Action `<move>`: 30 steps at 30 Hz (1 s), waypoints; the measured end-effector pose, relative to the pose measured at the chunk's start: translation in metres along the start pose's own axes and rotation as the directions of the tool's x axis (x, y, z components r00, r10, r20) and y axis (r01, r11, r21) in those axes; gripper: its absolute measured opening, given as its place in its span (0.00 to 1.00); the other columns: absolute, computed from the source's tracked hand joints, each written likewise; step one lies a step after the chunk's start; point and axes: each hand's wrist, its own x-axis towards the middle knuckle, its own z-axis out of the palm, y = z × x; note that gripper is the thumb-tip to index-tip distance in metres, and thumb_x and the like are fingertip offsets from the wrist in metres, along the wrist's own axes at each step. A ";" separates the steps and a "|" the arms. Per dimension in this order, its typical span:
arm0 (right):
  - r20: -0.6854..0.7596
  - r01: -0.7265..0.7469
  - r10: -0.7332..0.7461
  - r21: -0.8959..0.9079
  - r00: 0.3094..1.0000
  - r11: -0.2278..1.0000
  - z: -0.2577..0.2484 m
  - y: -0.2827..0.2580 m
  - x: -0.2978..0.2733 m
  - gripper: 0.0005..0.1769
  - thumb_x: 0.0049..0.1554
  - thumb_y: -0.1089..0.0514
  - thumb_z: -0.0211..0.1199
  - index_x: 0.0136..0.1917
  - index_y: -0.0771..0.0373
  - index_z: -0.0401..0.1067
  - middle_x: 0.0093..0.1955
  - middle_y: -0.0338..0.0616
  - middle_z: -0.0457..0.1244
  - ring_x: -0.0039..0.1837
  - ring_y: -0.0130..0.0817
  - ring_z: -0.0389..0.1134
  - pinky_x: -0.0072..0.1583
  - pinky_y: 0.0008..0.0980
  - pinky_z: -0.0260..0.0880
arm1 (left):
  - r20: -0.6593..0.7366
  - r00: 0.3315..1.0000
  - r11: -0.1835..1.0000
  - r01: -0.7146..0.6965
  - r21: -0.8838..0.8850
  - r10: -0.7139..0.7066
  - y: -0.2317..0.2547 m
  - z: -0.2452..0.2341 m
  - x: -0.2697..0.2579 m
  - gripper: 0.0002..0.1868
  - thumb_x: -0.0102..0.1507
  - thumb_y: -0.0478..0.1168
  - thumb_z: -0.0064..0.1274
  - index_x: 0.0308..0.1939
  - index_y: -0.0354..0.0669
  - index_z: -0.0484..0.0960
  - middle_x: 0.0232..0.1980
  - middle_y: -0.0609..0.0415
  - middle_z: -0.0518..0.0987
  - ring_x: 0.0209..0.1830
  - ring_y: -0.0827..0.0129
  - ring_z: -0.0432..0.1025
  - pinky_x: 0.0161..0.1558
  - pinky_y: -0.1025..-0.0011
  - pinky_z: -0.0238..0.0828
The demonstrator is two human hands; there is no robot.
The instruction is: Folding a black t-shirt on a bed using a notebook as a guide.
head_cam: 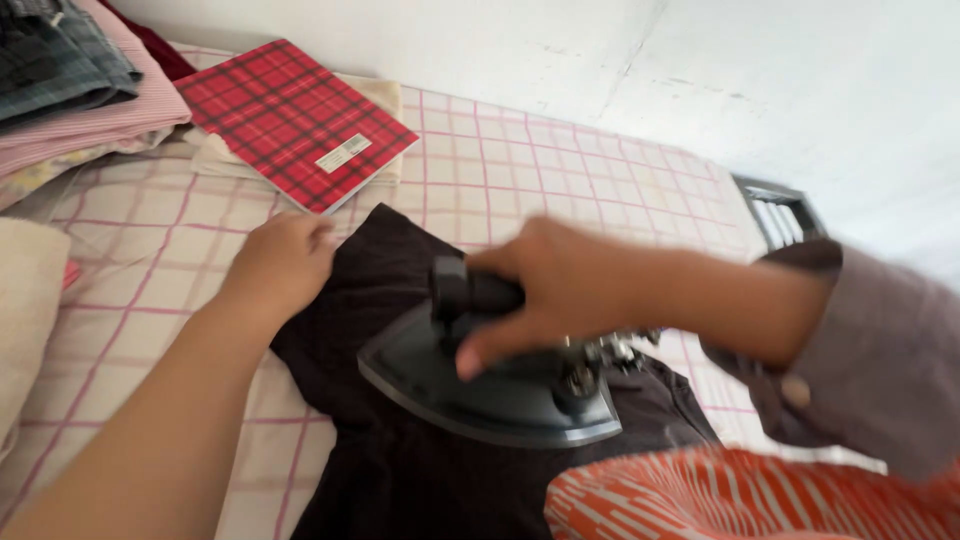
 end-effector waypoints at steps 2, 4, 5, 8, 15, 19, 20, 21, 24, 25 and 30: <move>0.042 -0.043 0.043 -0.016 0.998 0.999 0.007 -0.011 -0.004 0.36 0.42 0.25 0.69 0.42 0.60 0.76 0.26 0.44 0.67 0.30 0.40 0.71 0.36 0.39 0.70 | 0.046 0.999 1.000 -0.028 0.002 0.028 0.014 0.007 0.027 0.20 0.65 0.47 0.53 0.58 0.41 0.80 0.54 0.43 0.79 0.55 0.46 0.73 0.52 0.51 0.69; 0.081 -0.088 0.089 -0.023 0.993 0.996 0.012 -0.015 -0.006 0.36 0.42 0.24 0.68 0.43 0.59 0.76 0.25 0.45 0.66 0.30 0.42 0.70 0.36 0.40 0.70 | 0.099 0.993 0.998 -0.062 0.008 0.060 0.039 0.004 0.046 0.25 0.64 0.49 0.56 0.62 0.42 0.76 0.55 0.41 0.76 0.55 0.43 0.71 0.49 0.49 0.68; 0.095 -0.121 0.127 -0.066 0.987 0.990 0.014 -0.016 -0.003 0.37 0.42 0.24 0.68 0.43 0.60 0.75 0.24 0.46 0.65 0.30 0.45 0.70 0.36 0.42 0.69 | 0.239 0.971 0.996 -0.002 0.091 -0.020 0.054 -0.003 0.051 0.22 0.63 0.50 0.57 0.58 0.48 0.78 0.57 0.47 0.75 0.55 0.48 0.72 0.51 0.50 0.69; 0.105 -0.176 0.187 -0.107 0.977 0.979 0.019 -0.014 0.011 0.38 0.41 0.23 0.68 0.44 0.59 0.74 0.23 0.47 0.63 0.30 0.48 0.69 0.36 0.44 0.69 | 0.341 0.938 0.985 0.007 0.174 -0.067 0.055 -0.008 0.063 0.15 0.63 0.51 0.58 0.50 0.50 0.81 0.56 0.54 0.77 0.55 0.53 0.74 0.52 0.51 0.71; -0.061 -0.270 0.264 -0.136 0.963 0.953 0.019 0.018 0.051 0.38 0.39 0.22 0.70 0.39 0.59 0.77 0.25 0.46 0.64 0.31 0.46 0.69 0.38 0.46 0.69 | 0.355 0.934 0.999 -0.037 0.003 0.034 0.033 -0.002 0.094 0.11 0.59 0.43 0.60 0.43 0.46 0.80 0.43 0.54 0.84 0.48 0.57 0.78 0.47 0.55 0.74; -0.088 -0.409 0.404 -0.037 0.910 0.912 0.004 0.056 0.089 0.37 0.37 0.22 0.70 0.37 0.58 0.80 0.26 0.44 0.67 0.32 0.40 0.72 0.40 0.41 0.72 | 0.377 0.926 0.999 0.034 -0.006 -0.029 0.038 -0.026 0.090 0.17 0.54 0.39 0.60 0.47 0.52 0.79 0.44 0.55 0.83 0.46 0.57 0.77 0.46 0.56 0.73; -0.090 -0.459 0.456 -0.012 0.885 0.888 0.000 0.061 0.098 0.37 0.37 0.23 0.70 0.36 0.59 0.80 0.27 0.44 0.68 0.33 0.39 0.74 0.40 0.40 0.73 | 0.339 0.936 0.995 0.086 0.045 -0.096 0.039 -0.042 0.082 0.13 0.57 0.45 0.59 0.44 0.48 0.81 0.39 0.53 0.84 0.43 0.56 0.78 0.45 0.56 0.74; -0.090 -0.508 0.507 0.014 0.857 0.861 -0.004 0.066 0.105 0.37 0.37 0.23 0.71 0.36 0.60 0.79 0.28 0.44 0.69 0.33 0.38 0.75 0.41 0.39 0.75 | 0.297 0.941 0.986 0.140 0.093 -0.161 0.041 -0.057 0.072 0.15 0.59 0.50 0.58 0.42 0.45 0.83 0.35 0.51 0.84 0.39 0.55 0.79 0.44 0.56 0.75; -0.103 -0.475 0.471 -0.009 0.876 0.880 -0.002 0.072 0.108 0.36 0.38 0.24 0.72 0.37 0.59 0.79 0.29 0.43 0.69 0.33 0.38 0.74 0.40 0.39 0.74 | 0.597 0.601 0.847 0.390 0.361 -0.531 -0.012 -0.066 0.022 0.29 0.67 0.61 0.47 0.36 0.39 0.90 0.28 0.56 0.87 0.22 0.64 0.83 0.36 0.63 0.81; -0.099 -0.465 0.461 -0.011 0.882 0.885 -0.001 0.066 0.102 0.36 0.38 0.24 0.72 0.37 0.59 0.79 0.29 0.43 0.69 0.33 0.38 0.74 0.40 0.39 0.74 | 0.591 0.599 0.841 0.400 0.364 -0.540 0.004 -0.073 0.001 0.29 0.67 0.61 0.47 0.36 0.39 0.90 0.28 0.56 0.87 0.22 0.64 0.83 0.36 0.63 0.81; 0.089 -0.096 0.115 -0.195 0.989 0.976 0.006 0.022 0.075 0.35 0.38 0.23 0.71 0.38 0.56 0.78 0.25 0.44 0.66 0.31 0.41 0.70 0.38 0.42 0.68 | 0.577 0.476 0.577 0.817 -0.010 -0.663 0.047 -0.085 -0.071 0.15 0.65 0.49 0.59 0.45 0.41 0.86 0.27 0.46 0.86 0.17 0.61 0.77 0.25 0.65 0.75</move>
